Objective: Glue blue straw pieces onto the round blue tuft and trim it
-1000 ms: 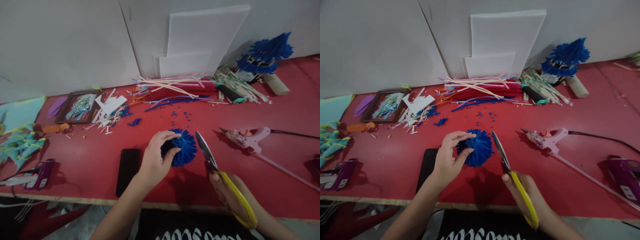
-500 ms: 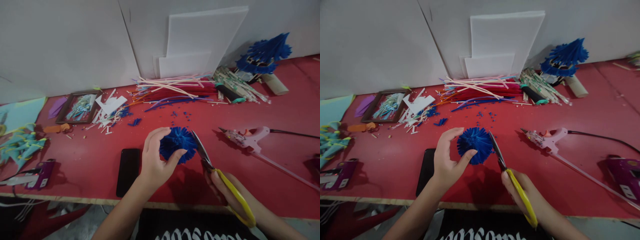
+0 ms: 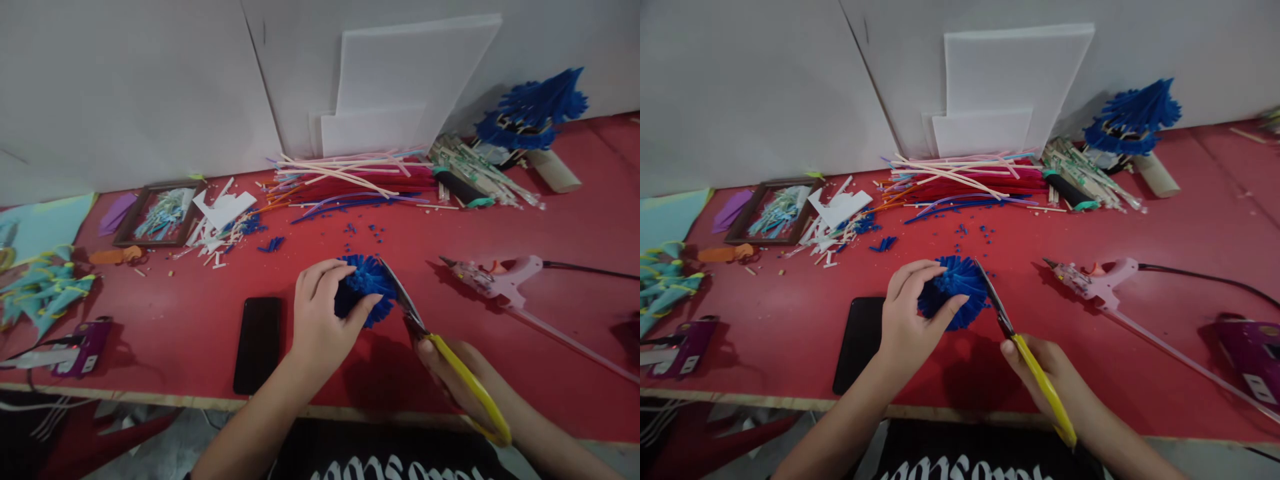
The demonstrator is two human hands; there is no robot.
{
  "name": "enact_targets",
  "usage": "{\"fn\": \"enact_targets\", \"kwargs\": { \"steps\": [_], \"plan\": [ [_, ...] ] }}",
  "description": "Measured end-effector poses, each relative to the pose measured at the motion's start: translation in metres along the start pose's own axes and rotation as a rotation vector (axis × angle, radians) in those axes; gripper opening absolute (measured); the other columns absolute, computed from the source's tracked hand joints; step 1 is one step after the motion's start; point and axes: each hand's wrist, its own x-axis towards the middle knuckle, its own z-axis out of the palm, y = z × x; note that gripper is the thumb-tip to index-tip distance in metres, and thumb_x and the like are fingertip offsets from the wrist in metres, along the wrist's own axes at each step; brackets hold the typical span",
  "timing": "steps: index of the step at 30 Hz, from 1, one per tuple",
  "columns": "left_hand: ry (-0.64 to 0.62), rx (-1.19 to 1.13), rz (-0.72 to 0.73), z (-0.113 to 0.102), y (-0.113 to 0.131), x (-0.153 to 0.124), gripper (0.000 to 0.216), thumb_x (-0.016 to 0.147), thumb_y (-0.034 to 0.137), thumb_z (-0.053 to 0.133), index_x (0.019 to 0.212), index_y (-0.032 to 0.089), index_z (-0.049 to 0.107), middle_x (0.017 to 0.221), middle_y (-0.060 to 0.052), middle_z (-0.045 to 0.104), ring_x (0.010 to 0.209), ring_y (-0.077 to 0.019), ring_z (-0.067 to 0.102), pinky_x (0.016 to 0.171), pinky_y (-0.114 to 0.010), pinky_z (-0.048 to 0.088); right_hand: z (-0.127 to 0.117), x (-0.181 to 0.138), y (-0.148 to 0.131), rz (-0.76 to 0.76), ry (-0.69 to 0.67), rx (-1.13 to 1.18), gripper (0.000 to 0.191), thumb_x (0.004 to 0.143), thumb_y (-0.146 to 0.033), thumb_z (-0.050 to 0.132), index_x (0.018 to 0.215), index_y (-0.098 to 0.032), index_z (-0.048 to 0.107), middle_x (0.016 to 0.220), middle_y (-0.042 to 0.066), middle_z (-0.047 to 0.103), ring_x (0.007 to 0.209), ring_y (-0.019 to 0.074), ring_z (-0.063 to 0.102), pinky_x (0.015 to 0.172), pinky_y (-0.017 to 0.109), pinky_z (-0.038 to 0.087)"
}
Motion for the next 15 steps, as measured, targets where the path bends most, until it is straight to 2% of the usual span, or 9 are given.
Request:
{"fn": "enact_targets", "kwargs": {
  "steps": [6, 8, 12, 15],
  "plan": [
    [-0.016, -0.004, 0.002, -0.001, 0.000, -0.001, 0.030, 0.092, 0.040, 0.075, 0.111, 0.018, 0.068, 0.112, -0.010, 0.072, 0.107, -0.0240, 0.069, 0.096, -0.041, 0.059, -0.007, -0.003, -0.015, 0.000, -0.004, -0.041, 0.077, 0.076, -0.099, 0.034, 0.053, -0.025, 0.034, 0.050, -0.004, 0.026, 0.047, 0.0091, 0.024, 0.041, 0.027, 0.020],
    [-0.047, -0.021, 0.007, -0.003, -0.002, 0.000, 0.029, 0.092, 0.038, 0.076, 0.111, 0.019, 0.066, 0.109, -0.009, 0.073, 0.105, -0.0238, 0.070, 0.095, -0.041, 0.060, -0.007, -0.004, -0.014, 0.000, -0.002, -0.046, 0.077, 0.077, -0.099, 0.033, 0.053, -0.025, 0.035, 0.049, -0.004, 0.027, 0.046, 0.0093, 0.025, 0.040, 0.027, 0.022],
    [-0.122, -0.092, 0.048, -0.006, -0.007, 0.004, 0.027, 0.091, 0.034, 0.074, 0.112, 0.020, 0.064, 0.109, -0.009, 0.074, 0.106, -0.0234, 0.072, 0.094, -0.040, 0.061, -0.007, -0.007, -0.003, 0.001, 0.027, -0.057, 0.076, 0.080, -0.096, 0.033, 0.058, -0.024, 0.045, 0.050, -0.002, 0.040, 0.047, 0.0112, 0.035, 0.041, 0.026, 0.031],
    [-0.170, -0.147, 0.038, -0.008, -0.011, 0.006, 0.038, 0.089, 0.034, 0.075, 0.120, 0.020, 0.059, 0.110, -0.009, 0.074, 0.104, -0.0232, 0.073, 0.093, -0.041, 0.061, -0.008, -0.010, 0.001, -0.013, 0.054, -0.082, 0.073, 0.082, -0.092, 0.037, 0.061, -0.024, 0.050, 0.053, -0.001, 0.045, 0.049, 0.0123, 0.039, 0.043, 0.026, 0.035]
  ]
}}
